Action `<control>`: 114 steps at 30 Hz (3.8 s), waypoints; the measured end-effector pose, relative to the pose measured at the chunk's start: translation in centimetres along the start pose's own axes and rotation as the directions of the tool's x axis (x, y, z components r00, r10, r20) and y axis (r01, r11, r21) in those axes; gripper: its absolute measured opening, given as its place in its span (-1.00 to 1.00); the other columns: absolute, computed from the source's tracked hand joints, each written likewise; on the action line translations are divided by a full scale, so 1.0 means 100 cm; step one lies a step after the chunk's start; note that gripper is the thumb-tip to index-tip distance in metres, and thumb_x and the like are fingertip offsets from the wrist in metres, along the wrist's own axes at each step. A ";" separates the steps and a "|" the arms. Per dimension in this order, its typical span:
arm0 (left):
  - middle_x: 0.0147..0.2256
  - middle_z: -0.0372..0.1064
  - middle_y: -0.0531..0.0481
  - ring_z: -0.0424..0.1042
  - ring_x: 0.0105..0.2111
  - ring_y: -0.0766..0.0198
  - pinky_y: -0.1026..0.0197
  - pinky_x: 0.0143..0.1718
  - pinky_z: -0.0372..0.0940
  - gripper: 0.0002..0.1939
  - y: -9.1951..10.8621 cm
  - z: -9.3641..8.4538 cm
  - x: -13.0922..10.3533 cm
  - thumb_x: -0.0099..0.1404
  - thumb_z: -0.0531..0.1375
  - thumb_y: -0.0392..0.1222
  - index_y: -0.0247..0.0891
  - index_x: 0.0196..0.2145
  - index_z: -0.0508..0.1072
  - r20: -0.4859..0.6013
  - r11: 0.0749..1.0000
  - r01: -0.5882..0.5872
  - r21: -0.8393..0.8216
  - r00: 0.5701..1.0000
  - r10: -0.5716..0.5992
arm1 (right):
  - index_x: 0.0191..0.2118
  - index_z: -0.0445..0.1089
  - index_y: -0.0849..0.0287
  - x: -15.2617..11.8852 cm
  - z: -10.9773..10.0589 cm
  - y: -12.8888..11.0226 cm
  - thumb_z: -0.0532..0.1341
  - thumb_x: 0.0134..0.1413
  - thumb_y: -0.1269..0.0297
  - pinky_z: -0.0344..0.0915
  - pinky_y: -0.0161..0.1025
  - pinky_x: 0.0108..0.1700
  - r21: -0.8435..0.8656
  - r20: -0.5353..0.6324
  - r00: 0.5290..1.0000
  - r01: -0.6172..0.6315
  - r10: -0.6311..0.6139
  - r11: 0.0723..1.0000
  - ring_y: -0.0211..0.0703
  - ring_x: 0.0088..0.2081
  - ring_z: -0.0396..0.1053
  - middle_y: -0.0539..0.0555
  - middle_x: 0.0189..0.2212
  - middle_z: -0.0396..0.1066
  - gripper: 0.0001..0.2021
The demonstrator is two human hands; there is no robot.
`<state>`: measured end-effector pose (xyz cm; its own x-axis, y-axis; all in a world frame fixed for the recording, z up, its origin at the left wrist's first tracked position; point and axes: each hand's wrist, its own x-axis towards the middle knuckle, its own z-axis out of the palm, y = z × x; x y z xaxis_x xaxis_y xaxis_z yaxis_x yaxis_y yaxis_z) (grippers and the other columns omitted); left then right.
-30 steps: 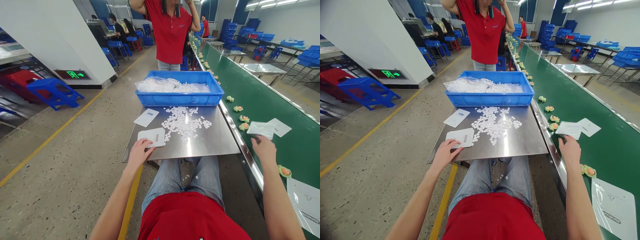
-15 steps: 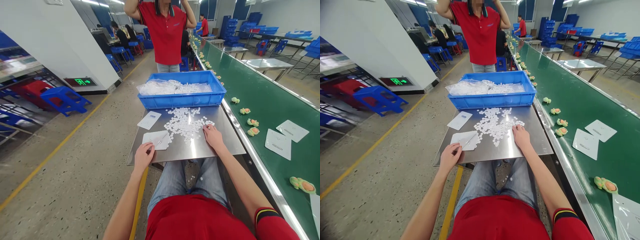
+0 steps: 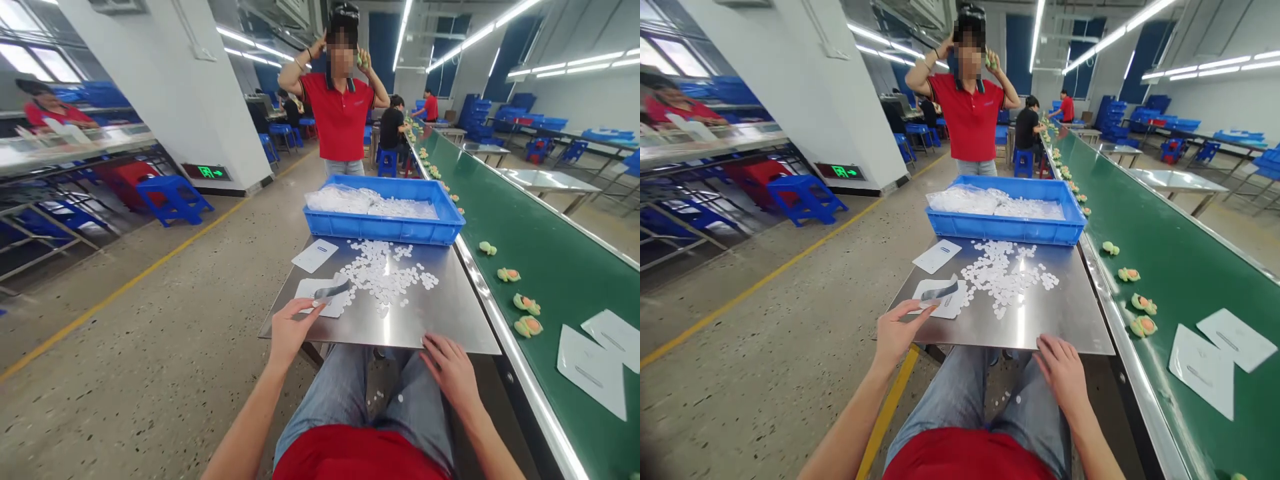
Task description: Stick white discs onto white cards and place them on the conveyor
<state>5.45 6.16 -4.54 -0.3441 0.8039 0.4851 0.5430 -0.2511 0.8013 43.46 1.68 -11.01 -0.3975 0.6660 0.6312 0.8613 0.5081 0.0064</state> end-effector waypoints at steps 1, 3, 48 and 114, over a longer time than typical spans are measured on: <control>-0.33 0.63 -0.06 0.60 -0.31 0.10 0.07 -0.16 0.53 -0.69 0.006 0.002 -0.002 0.16 0.37 0.15 -0.14 -0.44 0.62 0.001 1.000 -0.002 -0.021 1.000 0.002 | -0.08 0.60 0.00 0.000 0.000 0.001 0.12 0.40 0.35 0.51 -0.08 -0.12 0.022 -0.012 1.000 0.008 -0.007 1.000 -0.03 -0.14 0.58 0.05 -0.11 0.62 -0.73; -0.34 0.63 -0.06 0.60 -0.31 0.10 0.09 -0.19 0.53 -0.71 0.019 0.007 -0.006 0.18 0.37 0.13 -0.14 -0.41 0.63 0.033 0.998 0.001 -0.057 0.999 0.001 | -0.11 0.61 -0.03 0.008 -0.006 -0.001 0.12 0.38 0.40 0.52 -0.10 -0.19 0.078 -0.037 0.999 -0.004 0.007 0.997 -0.04 -0.20 0.60 0.02 -0.17 0.63 -0.70; -0.14 0.61 -0.15 0.55 -0.09 0.02 0.00 0.07 0.40 -0.63 -0.045 0.011 0.008 0.34 0.07 0.09 -0.17 -0.29 0.56 0.381 0.961 -0.086 0.263 0.924 -0.021 | 0.14 0.52 0.08 0.117 -0.027 0.052 0.07 0.36 0.25 0.33 -0.25 -0.23 -0.162 0.418 0.681 -0.595 0.601 0.787 -0.10 -0.19 0.50 0.16 -0.08 0.56 -0.62; -0.29 0.60 -0.14 0.62 -0.32 0.14 0.12 -0.25 0.53 -0.74 0.068 0.154 0.033 0.37 0.21 -0.08 -0.31 -0.22 0.62 0.532 0.895 0.313 -0.318 0.840 -0.104 | -0.31 0.54 0.14 0.181 0.033 -0.011 0.28 -0.02 -0.20 0.50 -0.15 -0.39 0.747 0.467 0.738 -0.624 0.488 0.229 -0.04 -0.38 0.53 0.12 -0.43 0.55 -0.55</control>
<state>19.75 15.44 -2.86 0.0619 0.9885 0.1379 0.1343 -0.1451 0.9803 34.29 14.96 -2.11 -0.0210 0.9941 0.1064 0.2090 0.1084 -0.9719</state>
